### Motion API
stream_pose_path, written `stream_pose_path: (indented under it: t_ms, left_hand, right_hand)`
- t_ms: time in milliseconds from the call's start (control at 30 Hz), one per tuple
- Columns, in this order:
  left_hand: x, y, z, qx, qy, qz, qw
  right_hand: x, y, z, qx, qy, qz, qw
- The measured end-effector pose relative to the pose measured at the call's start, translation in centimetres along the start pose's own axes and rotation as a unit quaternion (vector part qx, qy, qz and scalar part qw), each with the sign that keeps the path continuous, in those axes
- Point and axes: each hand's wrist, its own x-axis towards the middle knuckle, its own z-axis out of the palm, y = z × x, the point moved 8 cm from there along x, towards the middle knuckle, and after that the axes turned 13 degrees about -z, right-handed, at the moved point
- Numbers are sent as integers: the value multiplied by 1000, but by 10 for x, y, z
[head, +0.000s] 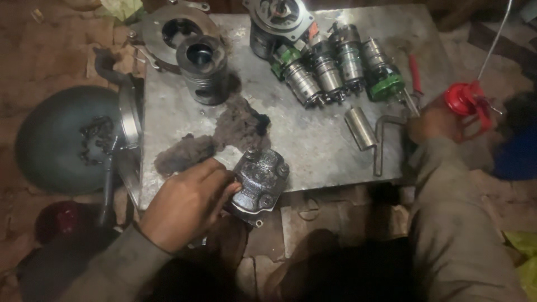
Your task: The person is assembling mechanical parts on a metal workbench. They use a wrench to tighten bolts on a metal component, wipe it with a cloth, and handle various tools and parts.
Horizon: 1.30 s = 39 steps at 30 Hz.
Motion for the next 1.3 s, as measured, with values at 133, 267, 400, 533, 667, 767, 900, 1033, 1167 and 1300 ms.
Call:
stream_pose_path:
  t_ms: [133,267,400,533,667,767,900,1033,1167,1300]
  left_hand:
    - [4,-5,-2,-30,-39,23,998]
    - [3,-17,-4,-90,-70,-3,994]
    - [4,-26,3,-105,-15,-83,991]
    - [0,-21,10,-83,-7,-52,995]
    - [-6,-19,5,-86,-3,-11,996]
    - [-5,-21,4,-124,-6,-27,992]
    - [-4,-28,10,-157,-1,-105,982]
    - [-3,-29,14,-124,16,-108,986]
    - [-7,-22,10,-120,21,-25,992]
    - [-4,-30,17,-184,-50,-94,977]
  right_hand:
    - [-9,12,-23,135,98,6,986]
    - [-23,13,-42,243,98,-12,965]
    - [-48,-2,-73,383,19,-41,923]
    - [-101,-73,-85,467,-173,-88,863]
    - [-150,-152,-86,474,-263,-111,833]
    - [-162,-180,-91,540,-303,-107,778]
    - [-158,-170,-88,540,-304,-78,781]
    - [-152,-159,-79,549,-300,-93,775]
    - [-150,-157,-72,545,-316,-131,765]
    - [-149,-154,-69,503,-334,-106,790]
